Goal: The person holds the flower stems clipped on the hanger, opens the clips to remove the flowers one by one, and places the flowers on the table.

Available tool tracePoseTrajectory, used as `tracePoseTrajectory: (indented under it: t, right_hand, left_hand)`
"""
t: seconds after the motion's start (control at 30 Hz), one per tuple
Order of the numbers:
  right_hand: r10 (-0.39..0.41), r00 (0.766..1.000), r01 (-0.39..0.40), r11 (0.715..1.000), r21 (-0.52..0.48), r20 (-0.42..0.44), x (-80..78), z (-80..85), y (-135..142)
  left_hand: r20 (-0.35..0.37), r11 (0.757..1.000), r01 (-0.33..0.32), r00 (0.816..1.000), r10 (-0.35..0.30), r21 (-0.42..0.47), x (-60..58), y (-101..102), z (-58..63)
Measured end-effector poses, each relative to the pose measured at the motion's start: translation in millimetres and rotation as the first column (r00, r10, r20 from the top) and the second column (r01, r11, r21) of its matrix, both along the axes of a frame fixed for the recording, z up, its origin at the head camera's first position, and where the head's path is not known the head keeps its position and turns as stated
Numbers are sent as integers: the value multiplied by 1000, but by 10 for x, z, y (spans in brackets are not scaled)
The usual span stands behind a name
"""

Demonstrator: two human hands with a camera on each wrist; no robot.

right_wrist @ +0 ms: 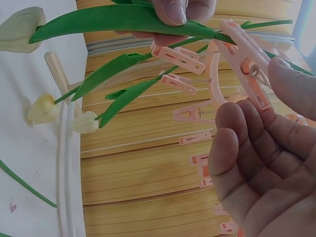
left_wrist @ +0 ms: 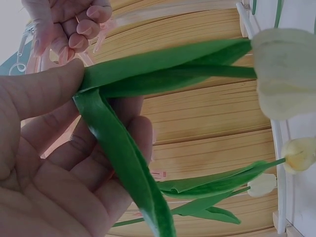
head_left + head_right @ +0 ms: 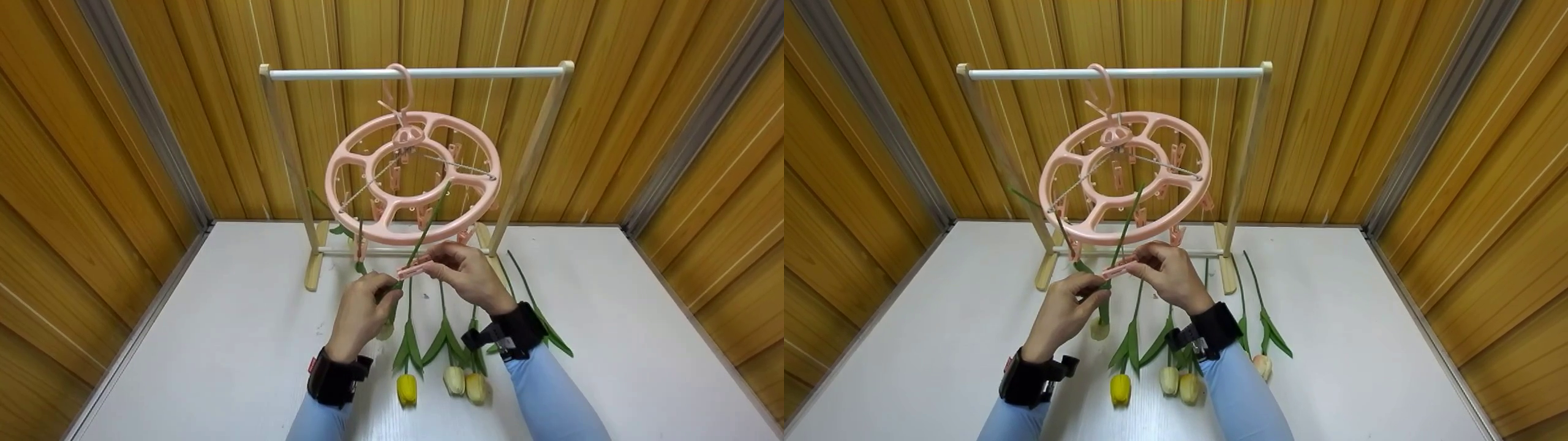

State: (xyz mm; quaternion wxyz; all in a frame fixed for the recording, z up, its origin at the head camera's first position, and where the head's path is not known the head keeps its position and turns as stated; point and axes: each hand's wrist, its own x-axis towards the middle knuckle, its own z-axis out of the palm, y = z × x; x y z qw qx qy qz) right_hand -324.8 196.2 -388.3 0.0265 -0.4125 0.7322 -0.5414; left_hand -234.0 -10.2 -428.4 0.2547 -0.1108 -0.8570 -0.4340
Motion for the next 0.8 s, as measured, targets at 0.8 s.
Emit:
tracePoseTrajectory:
  t: [0.8]
  right_hand:
    - [-34,999,34,999,20,3,5,17,13]
  left_hand:
    - [4,1000,19,1000,-19,11,-12,-5,-4]
